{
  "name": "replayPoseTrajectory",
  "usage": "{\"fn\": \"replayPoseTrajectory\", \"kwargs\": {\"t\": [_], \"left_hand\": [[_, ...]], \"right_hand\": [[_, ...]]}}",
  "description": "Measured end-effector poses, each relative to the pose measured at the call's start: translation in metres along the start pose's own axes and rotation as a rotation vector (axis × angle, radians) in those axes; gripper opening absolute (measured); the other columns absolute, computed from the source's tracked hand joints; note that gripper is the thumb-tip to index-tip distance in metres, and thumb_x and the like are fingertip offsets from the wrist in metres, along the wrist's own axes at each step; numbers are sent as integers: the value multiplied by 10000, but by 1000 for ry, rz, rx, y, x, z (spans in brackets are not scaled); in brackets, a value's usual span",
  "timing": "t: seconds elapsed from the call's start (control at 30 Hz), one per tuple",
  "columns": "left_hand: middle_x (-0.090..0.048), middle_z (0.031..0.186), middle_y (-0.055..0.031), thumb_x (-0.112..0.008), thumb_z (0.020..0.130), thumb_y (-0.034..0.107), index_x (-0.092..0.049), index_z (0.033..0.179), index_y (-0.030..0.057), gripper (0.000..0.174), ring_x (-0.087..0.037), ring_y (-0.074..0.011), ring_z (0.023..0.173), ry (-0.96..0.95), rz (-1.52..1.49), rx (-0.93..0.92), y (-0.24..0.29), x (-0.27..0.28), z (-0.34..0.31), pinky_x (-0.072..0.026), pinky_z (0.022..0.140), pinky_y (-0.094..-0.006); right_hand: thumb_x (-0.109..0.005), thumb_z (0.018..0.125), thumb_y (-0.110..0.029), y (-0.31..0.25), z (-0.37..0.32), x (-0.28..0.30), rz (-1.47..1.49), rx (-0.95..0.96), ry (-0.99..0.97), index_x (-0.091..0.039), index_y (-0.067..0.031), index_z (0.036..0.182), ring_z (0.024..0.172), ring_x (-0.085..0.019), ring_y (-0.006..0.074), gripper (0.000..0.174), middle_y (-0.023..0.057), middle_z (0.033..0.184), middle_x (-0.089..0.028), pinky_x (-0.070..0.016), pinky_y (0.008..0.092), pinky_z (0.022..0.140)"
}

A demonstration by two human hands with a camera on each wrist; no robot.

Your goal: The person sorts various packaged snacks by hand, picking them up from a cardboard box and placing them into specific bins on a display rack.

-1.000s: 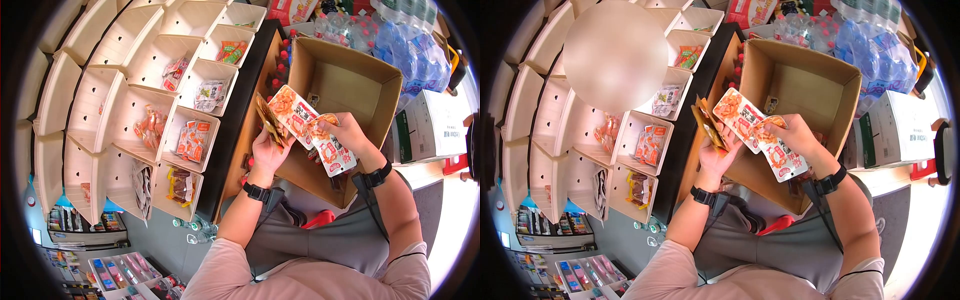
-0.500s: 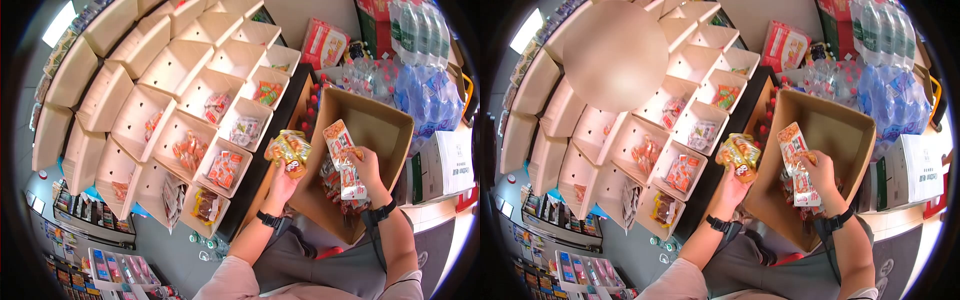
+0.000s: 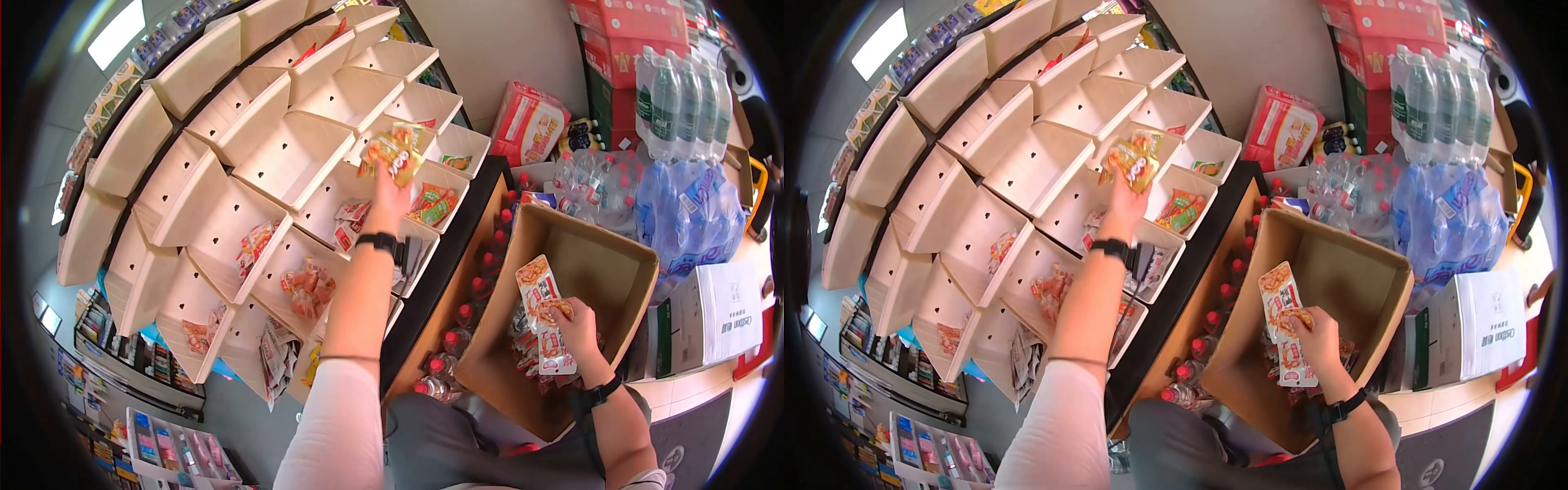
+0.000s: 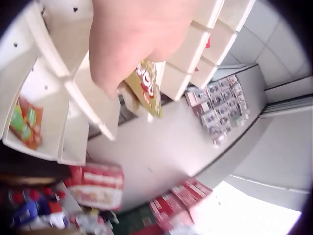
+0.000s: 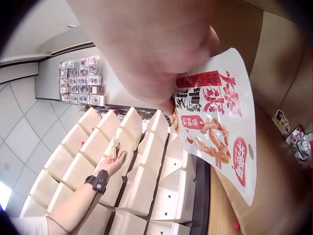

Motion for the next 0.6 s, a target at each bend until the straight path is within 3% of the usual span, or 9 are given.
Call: {"fn": "replayPoseTrajectory", "kwargs": {"t": [0.1, 0.2, 0.27, 0.33, 0.43, 0.47, 0.5, 0.57, 0.6], "left_hand": [[-543, 1396, -200, -488, 1026, 573, -320, 1555, 60, 756, -511, -323, 1326, 489, -4, 197, -26, 36, 1, -328, 1195, -426], [-592, 1307, -194, -518, 997, 608, -388, 1490, 25, 775, -572, -316, 1226, 294, -8, 238, -93, 50, 2, -402, 1132, -426], [-625, 1257, -220, -529, 1030, 497, -391, 1416, -37, 674, -602, -332, 1204, 51, 50, 320, -120, 19, -56, -464, 1096, -432], [-635, 1255, -194, -529, 1030, 498, -435, 1381, 2, 616, -614, -325, 1180, -100, 137, 441, -162, 20, -113, -466, 1072, -430], [-632, 1279, -160, -530, 1006, 571, -440, 1402, 30, 676, -598, -292, 1197, -55, 270, 597, -203, 25, -213, -442, 1053, -432], [-629, 1287, -152, -531, 996, 597, -430, 1419, 29, 716, -590, -281, 1206, -16, 276, 654, -220, 33, -248, -432, 1054, -435], [-608, 1342, -155, -529, 974, 647, -384, 1480, 34, 808, -565, -282, 1249, 14, 201, 723, -231, 37, -276, -425, 1062, -433], [-587, 1403, -120, -522, 985, 631, -407, 1484, 66, 763, -558, -274, 1280, -43, -42, 775, -245, 36, -313, -422, 1083, -448], [-588, 1409, -101, -535, 987, 614, -442, 1460, 81, 719, -545, -269, 1309, -104, -163, 750, -245, 27, -324, -408, 1112, -464]], "right_hand": [[-766, 850, -88, -7, 5, 2, -26, 10, -21, -706, 70, 983, 827, -675, 368, 215, 205, 906, -687, -528, 376, 771], [-764, 853, -91, -5, 9, 5, -24, 28, -13, -703, 74, 987, 833, -675, 365, 221, 211, 912, -686, -526, 376, 775], [-759, 861, -89, -4, 12, 5, -31, 3, -6, -702, 71, 985, 812, -688, 347, 211, 216, 901, -696, -529, 373, 758], [-758, 868, -92, -2, 11, 3, 9, -43, -14, -699, 71, 984, 795, -694, 341, 208, 221, 887, -701, -531, 372, 748], [-741, 911, -112, 25, 14, -16, 300, 0, -27, -710, 46, 1002, 775, -683, 153, 185, 120, 852, -737, -531, 325, 713], [-737, 926, -131, 14, 12, -17, 222, -27, -71, -713, 41, 1006, 794, -639, 86, 191, 75, 866, -738, -527, 303, 707], [-742, 926, -156, 3, 9, -19, 171, -27, -113, -709, 51, 1008, 780, -628, 88, 225, 77, 865, -735, -527, 298, 707], [-748, 925, -189, 6, -3, -39, 313, -172, -233, -708, 54, 1023, 770, -622, 81, 265, 66, 844, -730, -525, 291, 698], [-750, 924, -191, 0, -6, -46, 282, -103, -289, -708, 56, 1037, 776, -634, 84, 275, 72, 847, -735, -531, 292, 704]]}}
Point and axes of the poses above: each hand's wrist, its own z-axis towards the middle knuckle, its own x-axis out of the back of the hand, y = z × x, the point moved 9 cm from there along z, towards the middle knuckle
